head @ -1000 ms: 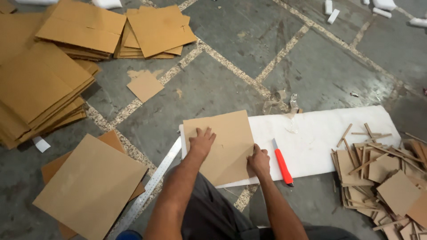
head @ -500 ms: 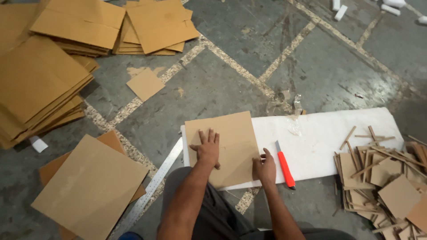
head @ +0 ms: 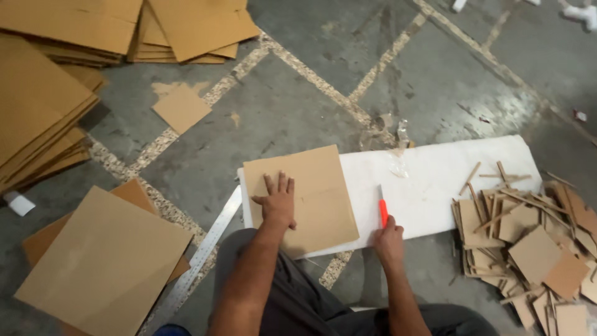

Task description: The person sits on the floor and uses a red utility knife to cut rectangular pieces of cardboard along pre-scored lines. They repeatedly fold the cardboard to separate the cut sections and place the finished pieces into a pile.

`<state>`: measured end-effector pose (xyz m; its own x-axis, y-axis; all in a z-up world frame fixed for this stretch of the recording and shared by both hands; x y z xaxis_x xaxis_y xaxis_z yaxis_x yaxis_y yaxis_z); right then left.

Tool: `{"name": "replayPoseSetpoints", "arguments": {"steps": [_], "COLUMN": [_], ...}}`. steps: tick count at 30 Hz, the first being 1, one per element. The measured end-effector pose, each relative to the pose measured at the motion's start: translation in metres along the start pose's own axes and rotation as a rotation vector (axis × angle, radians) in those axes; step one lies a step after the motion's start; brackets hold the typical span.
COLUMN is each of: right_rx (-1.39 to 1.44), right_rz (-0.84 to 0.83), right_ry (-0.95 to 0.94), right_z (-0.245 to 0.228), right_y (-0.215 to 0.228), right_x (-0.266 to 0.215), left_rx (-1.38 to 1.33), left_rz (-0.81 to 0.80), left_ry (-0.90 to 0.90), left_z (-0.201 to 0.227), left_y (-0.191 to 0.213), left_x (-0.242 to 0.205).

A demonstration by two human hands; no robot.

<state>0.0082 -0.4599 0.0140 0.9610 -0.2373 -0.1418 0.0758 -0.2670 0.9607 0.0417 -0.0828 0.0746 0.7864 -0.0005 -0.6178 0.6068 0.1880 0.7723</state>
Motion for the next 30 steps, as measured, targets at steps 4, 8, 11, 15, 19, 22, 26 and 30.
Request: {"name": "replayPoseSetpoints", "arguments": {"steps": [4, 8, 11, 15, 19, 22, 26, 30], "right_rx": [0.272, 0.320, 0.198, 0.140, 0.165, 0.130, 0.136, 0.194], "right_rz": [0.133, -0.142, -0.244, -0.223, -0.198, -0.247, -0.270, -0.281], "right_ry": [0.088, 0.091, 0.157, 0.375, 0.470, 0.401, 0.411, 0.421], "right_z": [-0.038, -0.114, -0.179, -0.245, -0.279, -0.285, -0.291, -0.297], "right_y": [0.012, -0.009, -0.017, -0.014, -0.009, -0.014, -0.015, -0.009], "right_x": [-0.009, -0.036, -0.043, -0.037, -0.022, -0.012, -0.012, -0.013], "left_rx": [0.022, 0.032, 0.038, 0.057, 0.065, 0.058, 0.060, 0.054], "left_rz": [0.044, 0.067, 0.098, 0.118, 0.134, 0.066, 0.075, 0.115], "left_ry": [-0.015, -0.029, -0.019, -0.011, -0.025, -0.022, -0.020, -0.045], "left_z": [-0.001, -0.001, -0.004, -0.006, -0.009, -0.009, -0.011, -0.012], "left_y": [0.003, 0.002, 0.004, 0.001, 0.006, 0.007, 0.011, 0.011], "left_x": [-0.003, -0.004, -0.001, 0.001, -0.001, -0.003, -0.005, -0.005]}}
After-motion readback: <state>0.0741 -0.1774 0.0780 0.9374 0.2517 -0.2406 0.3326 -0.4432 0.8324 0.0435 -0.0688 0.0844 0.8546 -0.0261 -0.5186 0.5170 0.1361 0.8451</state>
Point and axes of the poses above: each hand's wrist, its own x-axis towards the middle knuckle, its own y-axis out of the back of the hand, z = x × y, the point moved 8 cm from there along x, towards the middle knuckle, and after that the axes turned 3 degrees about -x, right-handed, at the moved point
